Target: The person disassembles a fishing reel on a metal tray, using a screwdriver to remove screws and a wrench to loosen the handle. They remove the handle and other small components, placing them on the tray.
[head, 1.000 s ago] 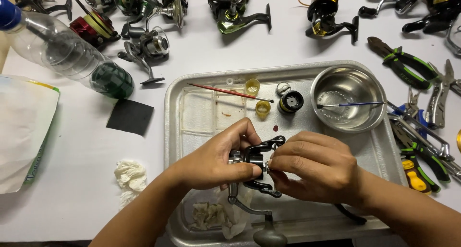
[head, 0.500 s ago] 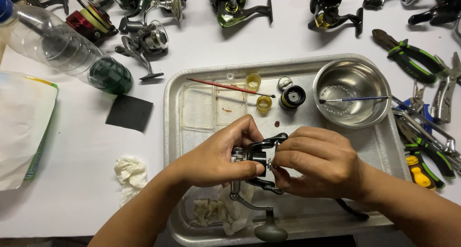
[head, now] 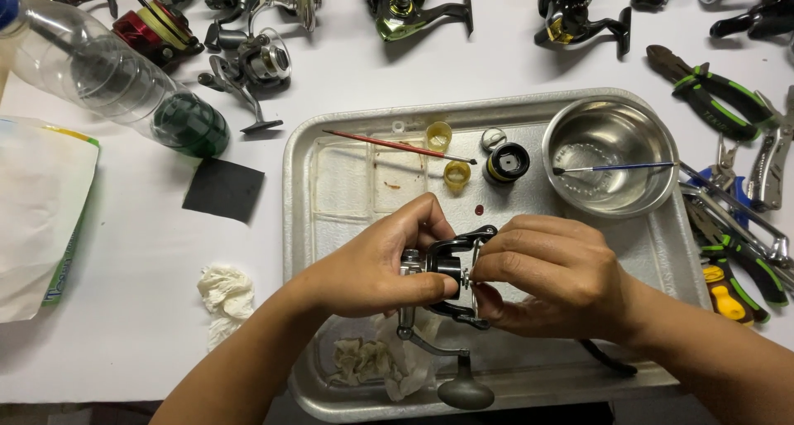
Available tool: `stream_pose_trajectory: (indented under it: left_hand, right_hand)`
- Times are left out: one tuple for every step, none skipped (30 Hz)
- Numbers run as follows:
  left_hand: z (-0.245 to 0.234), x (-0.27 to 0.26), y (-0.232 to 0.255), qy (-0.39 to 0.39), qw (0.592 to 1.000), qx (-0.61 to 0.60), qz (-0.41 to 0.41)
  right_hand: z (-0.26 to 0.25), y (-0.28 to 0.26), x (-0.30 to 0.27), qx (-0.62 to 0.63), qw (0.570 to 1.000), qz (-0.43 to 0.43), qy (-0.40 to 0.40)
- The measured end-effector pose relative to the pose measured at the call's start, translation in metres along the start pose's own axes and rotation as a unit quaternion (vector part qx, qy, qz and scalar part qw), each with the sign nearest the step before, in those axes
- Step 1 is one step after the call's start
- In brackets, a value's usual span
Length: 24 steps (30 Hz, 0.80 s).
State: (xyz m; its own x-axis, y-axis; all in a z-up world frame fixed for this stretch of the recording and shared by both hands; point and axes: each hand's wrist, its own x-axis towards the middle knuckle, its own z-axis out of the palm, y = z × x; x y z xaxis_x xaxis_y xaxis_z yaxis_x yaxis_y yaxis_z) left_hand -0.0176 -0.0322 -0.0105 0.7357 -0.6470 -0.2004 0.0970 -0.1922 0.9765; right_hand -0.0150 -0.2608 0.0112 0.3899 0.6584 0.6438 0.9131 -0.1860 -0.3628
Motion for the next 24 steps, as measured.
stream_pose_trajectory:
  left_hand:
    - [0.000,0.000,-0.001,0.000,1.000,0.000,0.000]
    - [0.000,0.000,-0.002,0.003,1.000,0.008,0.005]
    - [0.000,0.000,-0.002,0.006,1.000,0.016,0.011]
    - [0.000,0.000,-0.004,0.005,1.000,0.016,0.010]
    - [-0.001,0.001,-0.005,0.008,1.000,0.015,0.013]
    - [-0.001,0.001,-0.006,0.010,1.000,0.015,0.017]
    - [-0.001,0.001,-0.005,0.010,1.000,0.015,0.017]
    - [-0.002,0.001,-0.005,0.009,1.000,0.018,0.012]
    - [-0.002,0.001,-0.004,0.008,1.000,0.021,0.007]
    - [-0.002,0.000,-0.005,0.008,1.000,0.021,0.007]
    - [-0.001,0.000,-0.005,0.010,1.000,0.014,0.006]
    - [-0.001,0.000,-0.005,0.011,1.000,0.007,0.004]
    - [-0.001,0.000,-0.005,0.011,1.000,0.007,0.004]
    - [-0.001,0.000,-0.005,0.010,1.000,0.008,0.000]
    - [-0.001,0.000,-0.004,0.009,1.000,0.009,-0.005]
    - [-0.002,0.000,-0.004,0.009,1.000,0.009,-0.005]
    - [-0.002,0.000,-0.005,0.009,1.000,0.008,-0.001]
    - [-0.003,0.000,-0.005,0.009,1.000,0.008,0.002]
    - [-0.007,-0.001,-0.006,0.009,1.000,0.008,0.002]
    - [-0.010,-0.001,-0.007,0.009,1.000,-0.011,0.001]
    - [-0.013,-0.001,-0.009,0.009,1.000,-0.029,0.001]
    - [-0.015,-0.002,-0.007,0.010,1.000,-0.029,0.001]
    - [-0.017,-0.002,-0.005,0.014,0.998,-0.045,-0.031]
    - [-0.019,-0.003,-0.003,0.017,0.996,-0.061,-0.063]
  right_hand:
    - [0.000,0.000,0.000,0.000,1.000,0.000,0.000]
    - [0.000,0.000,0.000,-0.006,1.000,0.002,0.000]
    - [0.001,0.000,-0.001,-0.013,1.000,0.004,-0.001]
    - [0.001,-0.001,-0.001,-0.012,1.000,0.005,-0.001]
    - [0.000,-0.001,0.000,-0.012,1.000,0.013,-0.003]
    - [0.000,-0.001,0.000,-0.011,1.000,0.021,-0.004]
    - [0.000,-0.001,0.000,-0.012,1.000,0.021,-0.004]
    - [0.000,-0.001,0.000,-0.011,1.000,0.022,-0.005]
    - [0.000,0.000,0.000,-0.010,1.000,0.022,-0.005]
    - [-0.001,-0.001,0.000,-0.009,1.000,0.022,-0.005]
    - [-0.001,-0.001,0.001,-0.006,1.000,0.024,-0.009]
    - [-0.001,-0.002,0.001,-0.003,1.000,0.026,-0.012]
    - [-0.001,-0.002,0.001,-0.003,1.000,0.026,-0.012]
    - [-0.001,-0.002,0.000,0.003,0.999,0.028,-0.016]
    - [-0.001,-0.001,0.000,0.008,0.999,0.030,-0.019]
    - [-0.002,-0.002,0.000,0.009,0.999,0.030,-0.019]
    - [-0.002,-0.002,0.001,0.003,0.999,0.031,-0.015]
    - [-0.002,-0.003,0.001,-0.003,0.999,0.031,-0.010]
    - [-0.004,-0.003,0.002,-0.003,0.999,0.031,-0.010]
    - [-0.007,-0.003,0.004,-0.003,0.999,0.048,0.001]
    - [-0.009,-0.002,0.005,-0.003,0.998,0.065,0.013]
    - [-0.011,-0.001,0.005,-0.002,0.998,0.065,0.012]
    - [-0.014,0.000,0.005,-0.011,0.997,0.073,0.012]
    - [-0.016,0.001,0.005,-0.019,0.996,0.082,0.012]
